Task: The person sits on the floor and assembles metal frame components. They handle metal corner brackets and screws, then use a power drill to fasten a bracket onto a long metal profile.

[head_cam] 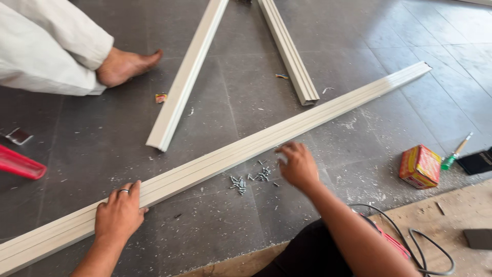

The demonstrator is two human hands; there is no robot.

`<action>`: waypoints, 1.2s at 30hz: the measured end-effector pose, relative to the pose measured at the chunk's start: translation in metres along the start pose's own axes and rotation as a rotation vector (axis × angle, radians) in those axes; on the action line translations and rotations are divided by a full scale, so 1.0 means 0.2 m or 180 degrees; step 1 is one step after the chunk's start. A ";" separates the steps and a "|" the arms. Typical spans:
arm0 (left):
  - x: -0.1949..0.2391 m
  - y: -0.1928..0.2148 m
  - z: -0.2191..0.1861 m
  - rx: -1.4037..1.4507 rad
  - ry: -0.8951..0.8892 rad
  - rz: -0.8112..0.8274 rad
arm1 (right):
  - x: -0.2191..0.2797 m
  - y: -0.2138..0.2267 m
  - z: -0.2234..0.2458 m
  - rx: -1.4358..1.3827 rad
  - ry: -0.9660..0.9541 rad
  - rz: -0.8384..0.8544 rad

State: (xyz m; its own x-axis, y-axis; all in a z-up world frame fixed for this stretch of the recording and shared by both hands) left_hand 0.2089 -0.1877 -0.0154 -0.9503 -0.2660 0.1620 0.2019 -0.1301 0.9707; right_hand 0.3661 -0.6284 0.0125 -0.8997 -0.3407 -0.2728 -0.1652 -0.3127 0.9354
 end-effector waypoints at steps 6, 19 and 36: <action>0.02 0.01 -0.12 -0.0221 -0.0223 -0.0343 | 0.07 -0.01 -0.37 0.0049 -0.0833 0.1902; 0.06 0.07 -1.42 0.1937 -0.1254 -0.0967 | 0.46 -0.10 -1.59 0.0465 -0.2027 0.1380; 0.04 0.11 -1.88 0.1762 -0.1303 -0.1379 | -0.03 -0.17 -0.29 -0.1444 -0.0122 0.1003</action>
State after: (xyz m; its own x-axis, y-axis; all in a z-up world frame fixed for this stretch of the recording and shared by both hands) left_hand 0.2941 -0.5526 -0.0603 -0.9501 0.0839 -0.3003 -0.2484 0.3782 0.8917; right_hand 0.4004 -0.6682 -0.0312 -0.8929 -0.4498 0.0208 0.2974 -0.5543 0.7774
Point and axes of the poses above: each hand's wrist, its own x-axis away from the middle knuckle, its own y-axis out of the back of the hand, z = x × y, the point moved 7 cm from there along -x, towards the middle knuckle
